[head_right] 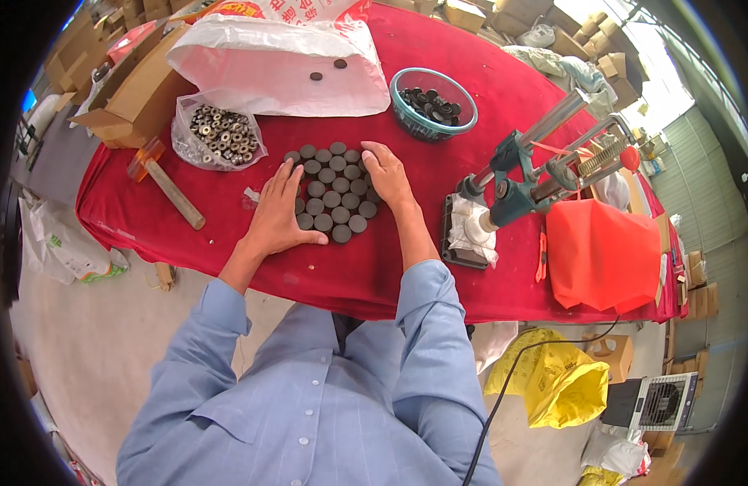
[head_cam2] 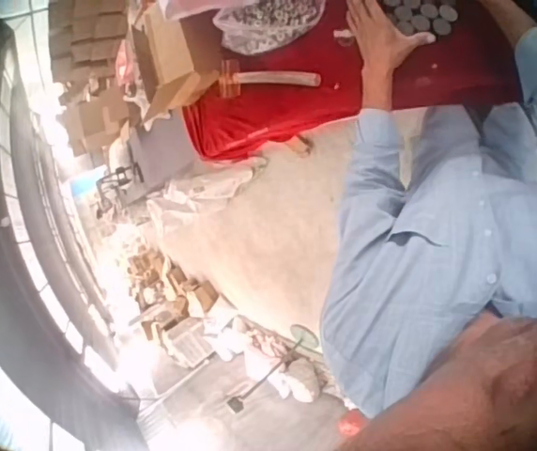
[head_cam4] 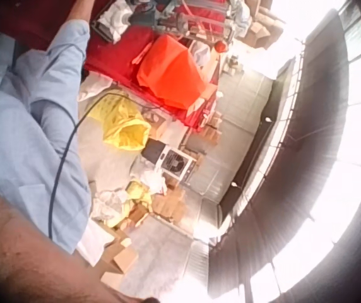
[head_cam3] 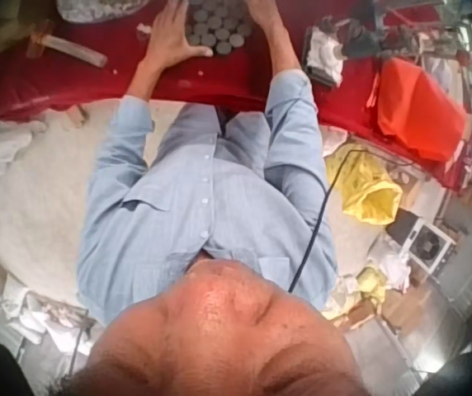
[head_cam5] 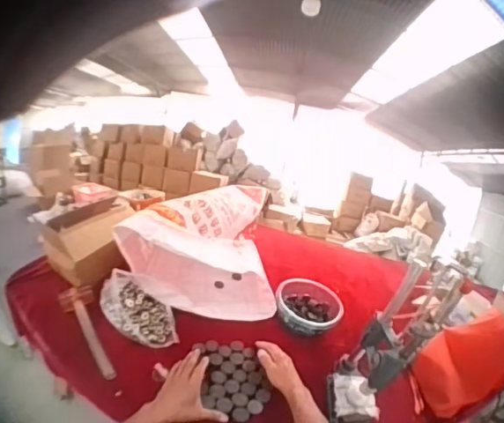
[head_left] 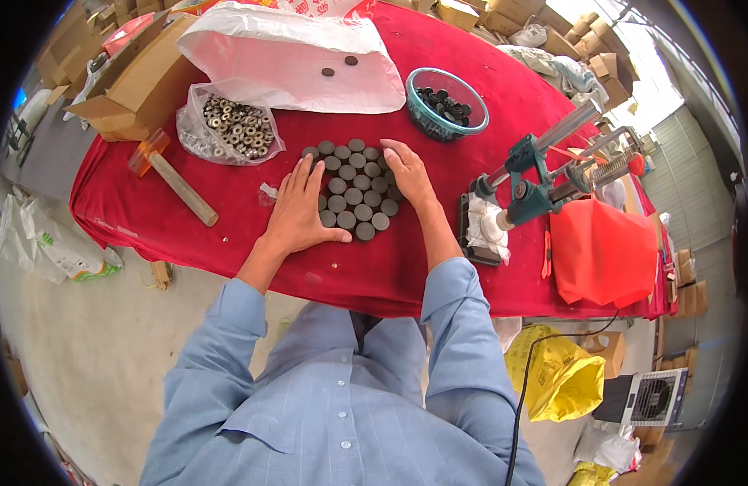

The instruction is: The person arranges small cylindrical magnets on a red table, then uses a manual press to assemble them with metal rings. The person places each magnet under the press, operates the lever, and collects the assembled units.

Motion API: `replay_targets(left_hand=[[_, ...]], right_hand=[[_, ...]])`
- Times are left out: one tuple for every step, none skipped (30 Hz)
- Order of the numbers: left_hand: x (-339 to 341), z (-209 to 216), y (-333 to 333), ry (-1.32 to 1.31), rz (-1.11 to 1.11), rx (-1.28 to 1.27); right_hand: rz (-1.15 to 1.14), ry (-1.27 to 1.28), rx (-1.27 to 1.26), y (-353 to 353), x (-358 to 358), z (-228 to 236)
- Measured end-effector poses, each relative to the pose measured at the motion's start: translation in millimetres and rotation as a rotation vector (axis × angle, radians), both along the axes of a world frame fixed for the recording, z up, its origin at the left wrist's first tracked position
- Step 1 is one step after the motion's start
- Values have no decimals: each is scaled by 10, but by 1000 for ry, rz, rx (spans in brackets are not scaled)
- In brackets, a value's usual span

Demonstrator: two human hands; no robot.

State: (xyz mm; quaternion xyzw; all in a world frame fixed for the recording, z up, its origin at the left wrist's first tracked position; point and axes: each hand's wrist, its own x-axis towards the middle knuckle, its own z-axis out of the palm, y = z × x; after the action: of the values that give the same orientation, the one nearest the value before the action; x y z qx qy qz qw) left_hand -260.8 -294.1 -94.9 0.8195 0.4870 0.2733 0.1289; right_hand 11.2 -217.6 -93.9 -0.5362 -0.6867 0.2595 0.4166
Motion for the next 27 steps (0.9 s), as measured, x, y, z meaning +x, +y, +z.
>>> replay_targets(left_hand=[[-16,3,-19,10,12,-25],[-21,15,-33,20,25,-49],[-14,38,-46,14,32,-51],[-16,45,-61,12,38,-59],[-12,55,-56,11,44,-67],[2,66,-31,0,44,-63],[-7,77,-57,3,50,-68],[-1,78,-62,2,42,-69],[-10,68,-76,-14,41,-96],[-29,78,-60,-38,43,-110],[-48,88,-52,-61,45,-124],[-62,100,-65,-73,57,-164],[-47,123,-59,-74,50,-150],[-60,120,-69,-75,55,-141],[-74,118,-82,-75,60,-132],[-74,125,-88,-22,45,-101],[-95,126,-111,33,38,-72],[-96,122,-144,85,21,-47],[-94,142,-190,54,27,-60],[-100,166,-239,23,33,-72],[-152,181,-314,18,72,-84],[-232,155,-371,-12,105,-88],[-325,101,-418,-42,134,-95],[-381,73,-443,-74,152,-103],[-395,107,-466,-77,143,-109],[-387,149,-489,-81,137,-114],[-389,178,-496,-84,130,-119]], right_hand=[[7,-3,-19,26,1,12],[35,6,-26,81,-7,29],[64,16,-32,154,-26,45],[91,30,-45,191,-60,30],[122,10,-31,212,-86,9],[152,-10,-17,235,-105,-9],[187,-15,-11,207,-149,-52],[203,4,-39,193,-146,-62],[218,24,-67,202,-134,-63],[238,34,-81,244,-115,-22],[184,57,-71,237,-100,-2],[129,79,-61,198,-88,6],[70,101,-45,147,-57,56],[24,99,-64,81,-47,103],[-21,96,-84,-25,-10,164],[-72,92,-101,-164,54,252],[-77,81,-114,-324,85,350],[-92,66,-130,-538,133,427],[-95,30,-56,-757,188,453],[-99,-8,19,-986,230,472],[-90,-27,40,-1169,221,442],[-112,-49,51,-1356,211,418],[-174,-96,18,-1540,190,403],[-239,-132,10,-1720,197,288],[-302,-163,1,-1849,196,163],[-304,-200,20,-1924,179,124],[-307,-237,40,-1979,159,99]])
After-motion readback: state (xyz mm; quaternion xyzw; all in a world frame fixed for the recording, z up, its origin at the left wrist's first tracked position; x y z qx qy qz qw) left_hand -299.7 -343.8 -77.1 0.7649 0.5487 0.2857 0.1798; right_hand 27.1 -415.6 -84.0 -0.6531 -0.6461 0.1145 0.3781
